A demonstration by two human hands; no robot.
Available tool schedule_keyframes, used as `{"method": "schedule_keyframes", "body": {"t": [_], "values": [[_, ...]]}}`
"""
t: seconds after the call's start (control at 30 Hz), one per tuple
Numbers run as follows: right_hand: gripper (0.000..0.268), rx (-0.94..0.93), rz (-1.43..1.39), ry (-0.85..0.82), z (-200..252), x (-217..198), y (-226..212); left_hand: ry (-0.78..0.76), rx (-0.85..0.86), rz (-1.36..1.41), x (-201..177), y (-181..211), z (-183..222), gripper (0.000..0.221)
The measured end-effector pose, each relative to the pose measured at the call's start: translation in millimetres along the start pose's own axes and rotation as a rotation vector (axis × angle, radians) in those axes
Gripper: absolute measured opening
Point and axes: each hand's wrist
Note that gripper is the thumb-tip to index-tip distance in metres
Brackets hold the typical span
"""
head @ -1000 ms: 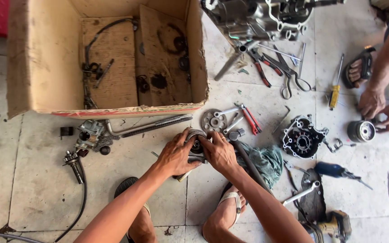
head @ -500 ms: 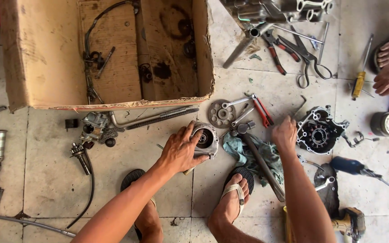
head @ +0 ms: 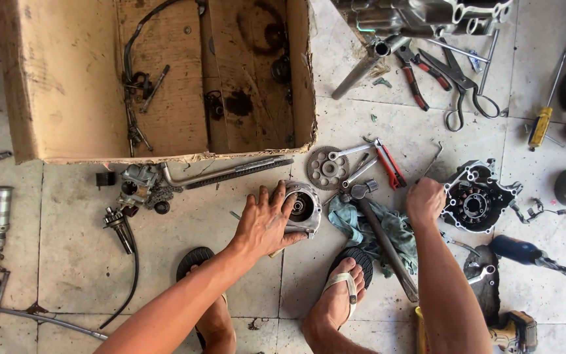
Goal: Disassembling and inspecting a motorcycle engine component using various hand tools
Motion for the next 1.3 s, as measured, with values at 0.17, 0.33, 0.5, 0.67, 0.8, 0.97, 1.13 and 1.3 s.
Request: {"method": "schedule_keyframes", "body": {"t": [0.17,0.33,0.5,0.67,0.8,0.97,1.13,1.3], "values": [[0.047,0.213,-0.246,-0.024,-12,9,2,0.023,0.007,0.026,12,-1,0,0.096],[0.043,0.190,-0.359,-0.133,14,-34,-15,0.114,0.004,0.137,15,-1,4,0.093],[0.043,0.231,-0.720,-0.030,56,-98,-42,0.136,0.019,0.223,29,-3,5,0.092],[0.023,0.136,-1.399,-0.016,80,-121,-54,0.141,0.011,0.248,23,-6,4,0.090],[0.013,0.068,-1.658,-0.054,114,-171,-94,0.153,0.018,0.249,23,-7,2,0.088],[0.023,-0.177,-1.676,-0.043,153,-198,-139,0.189,0.009,0.296,20,-8,3,0.083],[0.006,-0.547,-1.458,0.105,160,-191,-159,0.241,-0.010,0.317,19,-8,4,0.082],[0.008,-0.603,-1.378,0.165,165,-188,-166,0.262,-0.011,0.315,23,-7,3,0.082]]}}
Point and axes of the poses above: each hand's wrist, its own z-axis away from the middle knuckle, its own x-axis out of the palm, y = z × x, and after that the axes turned 6 degrees about y, right-handed
